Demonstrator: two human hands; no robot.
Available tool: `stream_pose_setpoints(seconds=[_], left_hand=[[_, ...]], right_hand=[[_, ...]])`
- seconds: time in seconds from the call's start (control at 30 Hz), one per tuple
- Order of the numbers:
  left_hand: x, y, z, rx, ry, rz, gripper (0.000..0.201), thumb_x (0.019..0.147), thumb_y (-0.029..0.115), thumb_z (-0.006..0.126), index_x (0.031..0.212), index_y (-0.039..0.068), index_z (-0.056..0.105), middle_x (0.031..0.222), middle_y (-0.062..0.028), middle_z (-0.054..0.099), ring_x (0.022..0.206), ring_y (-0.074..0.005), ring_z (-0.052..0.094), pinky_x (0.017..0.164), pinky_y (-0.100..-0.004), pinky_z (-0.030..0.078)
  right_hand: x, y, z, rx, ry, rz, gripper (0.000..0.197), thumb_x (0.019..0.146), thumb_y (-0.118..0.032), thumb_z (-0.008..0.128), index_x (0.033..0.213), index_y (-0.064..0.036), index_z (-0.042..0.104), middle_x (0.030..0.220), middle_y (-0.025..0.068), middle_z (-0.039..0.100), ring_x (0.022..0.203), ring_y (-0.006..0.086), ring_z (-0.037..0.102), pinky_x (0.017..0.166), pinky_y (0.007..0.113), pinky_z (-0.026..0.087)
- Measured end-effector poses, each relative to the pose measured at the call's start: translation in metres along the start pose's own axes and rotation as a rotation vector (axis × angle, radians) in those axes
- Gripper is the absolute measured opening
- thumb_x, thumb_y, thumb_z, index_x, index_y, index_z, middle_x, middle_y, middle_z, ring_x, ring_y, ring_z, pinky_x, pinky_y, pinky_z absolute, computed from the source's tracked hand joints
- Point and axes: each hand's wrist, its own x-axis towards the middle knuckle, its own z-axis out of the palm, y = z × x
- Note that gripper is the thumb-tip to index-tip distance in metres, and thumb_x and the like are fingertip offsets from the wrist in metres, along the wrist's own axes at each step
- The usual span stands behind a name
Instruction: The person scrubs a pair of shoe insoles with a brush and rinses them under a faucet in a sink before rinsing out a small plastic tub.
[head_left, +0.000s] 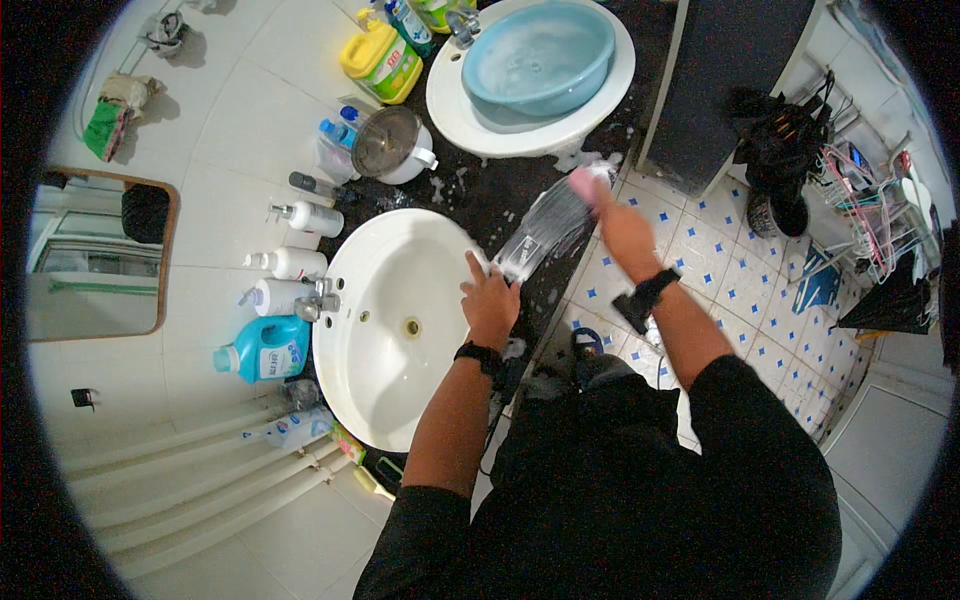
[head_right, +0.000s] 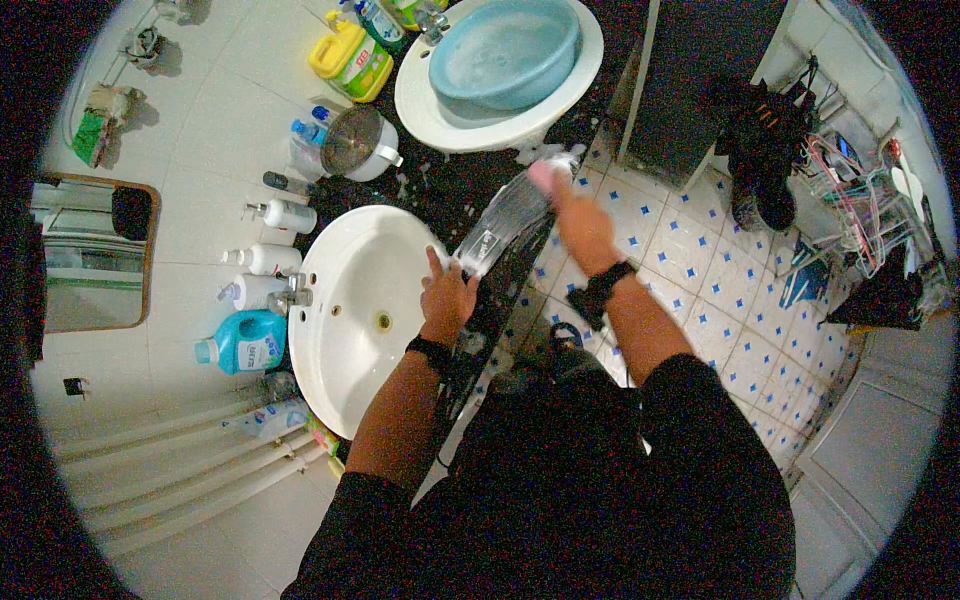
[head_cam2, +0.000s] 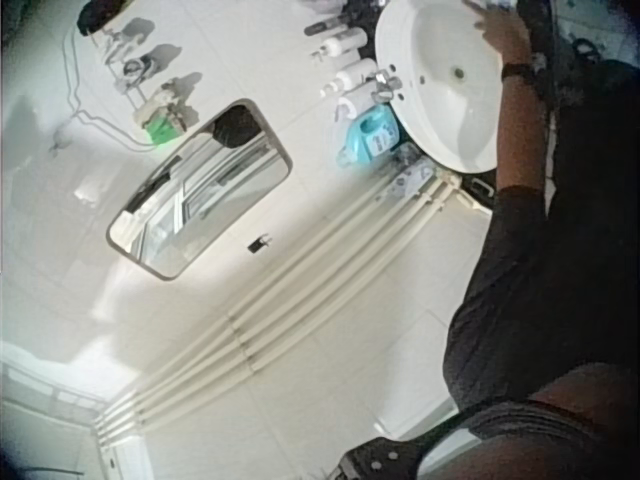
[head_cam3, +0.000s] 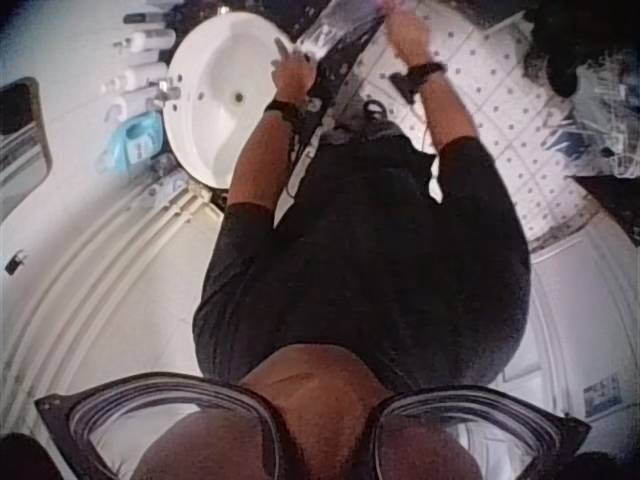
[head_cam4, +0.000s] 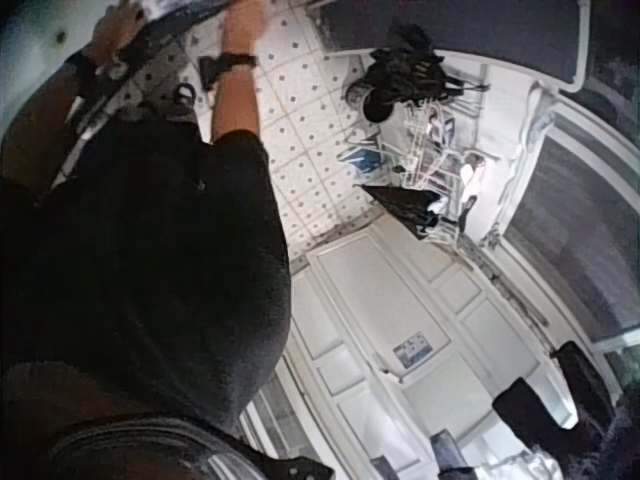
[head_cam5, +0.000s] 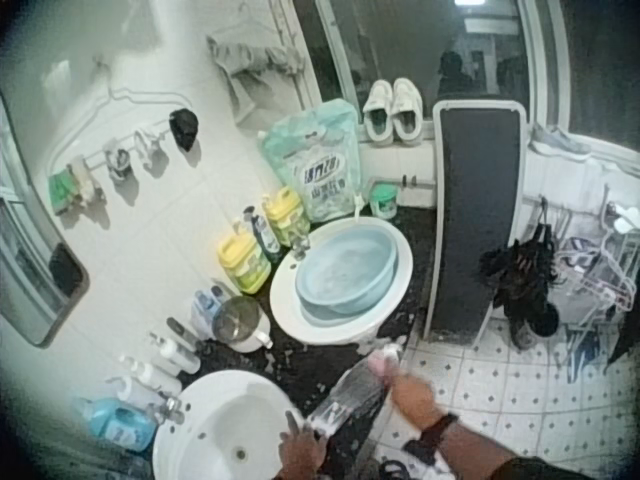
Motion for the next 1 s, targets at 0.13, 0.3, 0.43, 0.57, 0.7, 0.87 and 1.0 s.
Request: stream_pose_setpoints(seconds=[0.13,0.3,0.43,0.57,0.7,0.87,1.0], left_hand=[[0.001,-0.004,0.001,0.042,-0.037,-0.049,0.054,0.084,0.039,0.057,0.125,0.006,0.048,0.146,-0.0185,0.015,0.103,-0.0428,0.051,0.075,-0.0441,0.051],[-0.002,-0.004,0.001,0.011,-0.014,-0.031,0.055,0.084,0.040,0.056,0.126,0.007,0.047,0.146,-0.0185,0.015,0.104,-0.0432,0.051,0.076,-0.0432,0.051],[0.000,0.002,0.001,0.034,-0.012,-0.041,0.055,0.084,0.040,0.057,0.126,0.007,0.047,0.146,-0.0193,0.016,0.106,-0.0441,0.050,0.076,-0.0440,0.051],[0.001,0.001,0.001,0.045,-0.023,-0.054,0.054,0.084,0.039,0.058,0.126,0.006,0.048,0.145,-0.0208,0.017,0.106,-0.0458,0.050,0.078,-0.0455,0.050],[0.000,-0.002,0.001,-0.034,-0.038,-0.041,0.055,0.083,0.039,0.059,0.125,0.005,0.048,0.145,-0.0214,0.017,0.106,-0.0472,0.049,0.079,-0.0459,0.050],[-0.002,-0.001,0.001,0.025,0.009,-0.030,0.055,0.083,0.038,0.060,0.124,0.003,0.049,0.145,-0.0215,0.018,0.107,-0.0474,0.049,0.078,-0.0462,0.050],[0.000,0.005,-0.003,0.022,0.001,-0.041,0.054,0.083,0.037,0.060,0.123,0.003,0.049,0.145,-0.0214,0.017,0.107,-0.0473,0.049,0.079,-0.0467,0.050]], right_hand=[[-0.037,-0.067,-0.003,0.055,-0.337,-0.038,0.055,0.091,-0.022,0.042,0.141,-0.0216,0.021,0.083,0.0221,0.063,0.074,0.0361,0.063,0.062,0.048,0.050],[0.011,-0.004,-0.034,0.039,-0.114,0.075,0.044,0.091,-0.018,0.039,0.134,-0.0163,0.030,0.089,0.0215,0.063,0.080,0.0388,0.062,0.066,0.051,0.048],[0.017,-0.016,-0.031,-0.015,-0.088,0.215,0.044,0.093,-0.020,0.035,0.136,-0.0144,0.029,0.088,0.0218,0.063,0.078,0.0381,0.062,0.065,0.051,0.048],[-0.043,-0.085,0.019,0.136,-0.284,-0.013,0.054,0.090,-0.019,0.041,0.140,-0.0180,0.020,0.078,0.0229,0.063,0.071,0.0391,0.063,0.062,0.052,0.048],[-0.048,-0.094,-0.002,0.302,-0.423,-0.103,0.051,0.092,-0.028,0.043,0.139,-0.0172,0.025,0.081,0.0244,0.062,0.073,0.0424,0.061,0.064,0.052,0.048],[0.021,-0.018,-0.026,0.270,0.037,0.125,0.048,0.092,-0.030,0.046,0.135,-0.0168,0.032,0.087,0.0233,0.062,0.075,0.0439,0.059,0.064,0.052,0.046],[0.019,-0.015,-0.003,0.160,-0.078,0.118,0.045,0.091,-0.027,0.044,0.132,-0.0164,0.030,0.082,0.0229,0.062,0.070,0.0428,0.060,0.060,0.052,0.046]])
